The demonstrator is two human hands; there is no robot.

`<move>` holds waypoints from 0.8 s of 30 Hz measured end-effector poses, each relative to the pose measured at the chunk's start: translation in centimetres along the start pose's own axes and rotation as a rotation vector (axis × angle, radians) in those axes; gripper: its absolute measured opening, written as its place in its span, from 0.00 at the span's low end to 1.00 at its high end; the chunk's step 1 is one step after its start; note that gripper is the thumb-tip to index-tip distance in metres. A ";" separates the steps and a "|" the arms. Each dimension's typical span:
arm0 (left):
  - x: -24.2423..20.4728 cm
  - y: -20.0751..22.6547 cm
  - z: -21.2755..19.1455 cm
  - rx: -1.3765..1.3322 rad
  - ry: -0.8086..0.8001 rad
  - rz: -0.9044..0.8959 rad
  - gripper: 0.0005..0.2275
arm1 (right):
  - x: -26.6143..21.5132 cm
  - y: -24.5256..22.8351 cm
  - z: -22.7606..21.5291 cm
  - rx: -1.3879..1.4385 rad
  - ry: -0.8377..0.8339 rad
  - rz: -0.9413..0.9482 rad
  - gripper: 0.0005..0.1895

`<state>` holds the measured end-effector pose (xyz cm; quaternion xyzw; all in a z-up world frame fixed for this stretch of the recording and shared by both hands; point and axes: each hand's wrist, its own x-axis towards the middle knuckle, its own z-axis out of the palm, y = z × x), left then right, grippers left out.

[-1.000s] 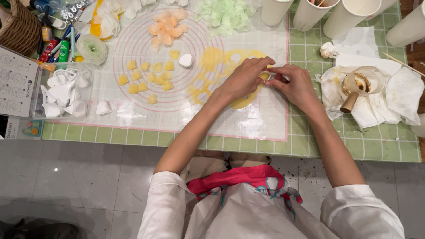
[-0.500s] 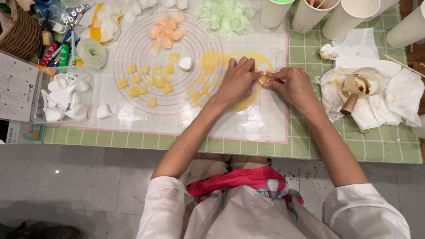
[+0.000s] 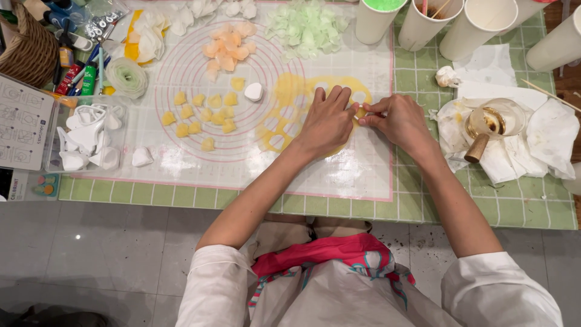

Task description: The recorder uses a heart-shaped cutter to create shapes from a yellow wax sheet and places them inside a cylindrical white mold.

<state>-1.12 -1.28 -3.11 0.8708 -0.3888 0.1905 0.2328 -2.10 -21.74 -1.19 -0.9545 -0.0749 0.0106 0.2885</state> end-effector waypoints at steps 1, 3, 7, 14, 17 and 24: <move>0.0 -0.1 0.0 0.000 0.000 0.001 0.11 | 0.0 -0.1 -0.1 0.000 0.001 0.001 0.17; -0.1 -0.1 0.0 -0.010 0.010 -0.003 0.13 | 0.1 -0.3 -0.2 0.000 -0.009 0.020 0.17; -0.4 -0.3 0.1 -0.016 0.031 -0.007 0.14 | 0.5 -0.3 -0.4 -0.011 -0.024 0.016 0.18; -0.7 -0.6 1.1 -0.026 0.033 -0.054 0.14 | 0.0 -0.7 -0.4 -0.043 -0.007 -0.032 0.17; -0.9 -0.9 1.2 -0.031 0.046 -0.061 0.13 | -0.2 -0.6 0.0 -0.049 0.018 -0.036 0.16; -0.4 -0.5 1.1 -0.071 0.035 -0.094 0.11 | -0.5 0.0 0.1 -0.020 0.044 -0.055 0.17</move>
